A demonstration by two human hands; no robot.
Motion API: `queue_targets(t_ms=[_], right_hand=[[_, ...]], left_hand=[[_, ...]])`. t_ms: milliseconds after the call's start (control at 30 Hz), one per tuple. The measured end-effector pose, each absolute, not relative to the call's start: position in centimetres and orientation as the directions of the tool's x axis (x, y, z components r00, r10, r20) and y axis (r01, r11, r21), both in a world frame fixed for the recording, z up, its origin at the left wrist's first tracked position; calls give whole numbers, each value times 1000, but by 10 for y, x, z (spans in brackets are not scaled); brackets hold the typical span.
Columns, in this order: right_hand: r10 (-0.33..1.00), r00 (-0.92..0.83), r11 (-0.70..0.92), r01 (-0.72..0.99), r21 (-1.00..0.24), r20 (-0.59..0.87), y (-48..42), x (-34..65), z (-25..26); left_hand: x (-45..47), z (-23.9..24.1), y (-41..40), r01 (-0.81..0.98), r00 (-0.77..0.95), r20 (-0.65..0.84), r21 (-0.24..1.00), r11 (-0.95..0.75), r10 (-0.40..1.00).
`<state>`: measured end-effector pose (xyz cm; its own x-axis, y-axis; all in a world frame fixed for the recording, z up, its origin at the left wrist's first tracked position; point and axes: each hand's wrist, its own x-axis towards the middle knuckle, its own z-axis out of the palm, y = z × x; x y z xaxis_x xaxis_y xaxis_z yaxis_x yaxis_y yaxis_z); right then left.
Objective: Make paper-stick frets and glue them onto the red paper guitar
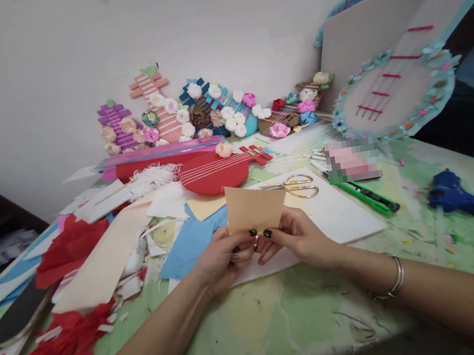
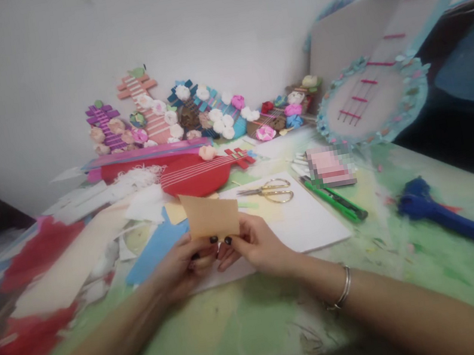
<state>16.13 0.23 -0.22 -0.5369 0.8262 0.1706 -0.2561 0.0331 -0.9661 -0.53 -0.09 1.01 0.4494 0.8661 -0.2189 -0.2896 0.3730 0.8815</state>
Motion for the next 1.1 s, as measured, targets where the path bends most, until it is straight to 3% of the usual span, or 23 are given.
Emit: queue_targets(t_ms=[233, 633, 1100], right_hand=[[832, -539, 7, -222, -975, 129, 3, 164, 1], [841, -526, 13, -218, -976, 128, 3, 163, 2], [838, -533, -44, -277, -960, 116, 7, 169, 2]], left_hand=[[-14, 7, 4, -189, 461, -237, 915, 356, 855], [-8, 13, 2, -272, 457, -346, 823, 499, 820], [-16, 13, 2, -203, 467, -266, 896, 395, 843]])
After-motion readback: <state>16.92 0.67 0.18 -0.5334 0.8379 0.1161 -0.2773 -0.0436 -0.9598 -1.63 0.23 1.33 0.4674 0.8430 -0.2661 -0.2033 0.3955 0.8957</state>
